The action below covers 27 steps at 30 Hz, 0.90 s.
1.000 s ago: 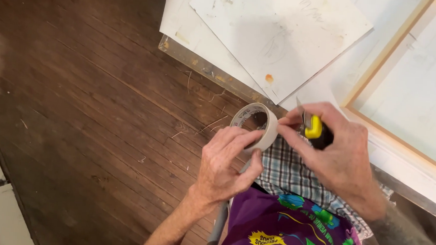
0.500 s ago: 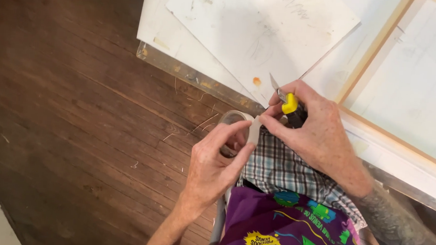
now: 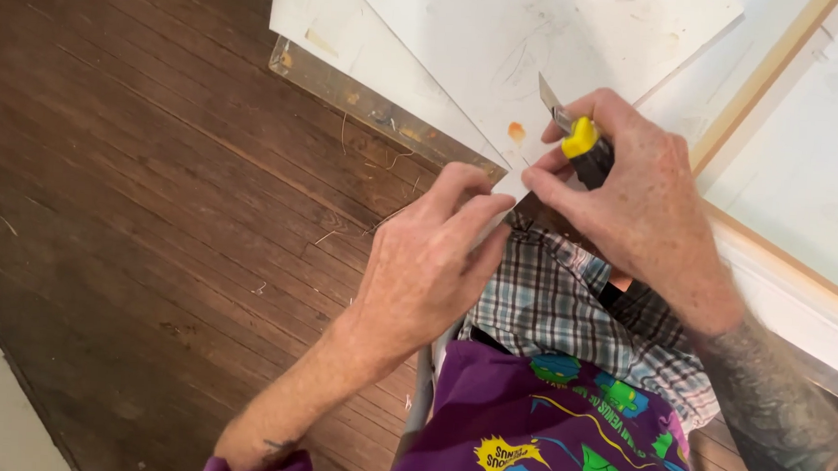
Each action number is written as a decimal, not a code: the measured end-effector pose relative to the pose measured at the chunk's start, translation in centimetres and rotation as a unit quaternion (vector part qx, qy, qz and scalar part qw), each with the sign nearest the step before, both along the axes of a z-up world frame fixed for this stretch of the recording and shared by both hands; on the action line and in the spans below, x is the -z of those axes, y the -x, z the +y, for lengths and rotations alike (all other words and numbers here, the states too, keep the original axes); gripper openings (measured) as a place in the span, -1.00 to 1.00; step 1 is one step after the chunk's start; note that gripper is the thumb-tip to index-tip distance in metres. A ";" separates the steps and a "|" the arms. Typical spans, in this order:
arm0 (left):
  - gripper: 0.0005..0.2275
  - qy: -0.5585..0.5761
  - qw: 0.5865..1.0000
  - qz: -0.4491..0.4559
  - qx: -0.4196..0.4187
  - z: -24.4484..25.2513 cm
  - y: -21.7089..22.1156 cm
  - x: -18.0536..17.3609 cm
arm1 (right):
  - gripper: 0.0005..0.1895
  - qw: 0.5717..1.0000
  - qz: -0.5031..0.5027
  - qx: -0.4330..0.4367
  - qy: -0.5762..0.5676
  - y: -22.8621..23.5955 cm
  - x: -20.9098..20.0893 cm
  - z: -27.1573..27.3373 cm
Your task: Cutting thin plastic spacers to size and fitting them into the inner edges of a wooden picture frame.
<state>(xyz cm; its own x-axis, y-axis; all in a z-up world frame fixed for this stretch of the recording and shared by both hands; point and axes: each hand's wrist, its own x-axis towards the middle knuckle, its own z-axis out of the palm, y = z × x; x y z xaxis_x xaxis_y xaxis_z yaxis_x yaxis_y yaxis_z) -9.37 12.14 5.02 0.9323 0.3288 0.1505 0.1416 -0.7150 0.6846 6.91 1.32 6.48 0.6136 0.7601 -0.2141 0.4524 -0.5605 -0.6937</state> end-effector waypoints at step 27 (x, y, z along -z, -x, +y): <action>-0.78 -0.187 0.980 0.072 0.016 -0.3 -1.9 2.7 | -0.87 0.998 -0.032 -0.051 0.023 -1.2 0.9 0.9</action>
<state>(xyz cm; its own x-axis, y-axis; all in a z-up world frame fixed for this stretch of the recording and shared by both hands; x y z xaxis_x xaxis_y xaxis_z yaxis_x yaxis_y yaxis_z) -7.49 11.86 2.30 0.9618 0.2458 0.1208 0.1908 -0.9177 0.3484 8.09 2.24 5.63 0.5478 0.8092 -0.2125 0.5509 -0.5400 -0.6363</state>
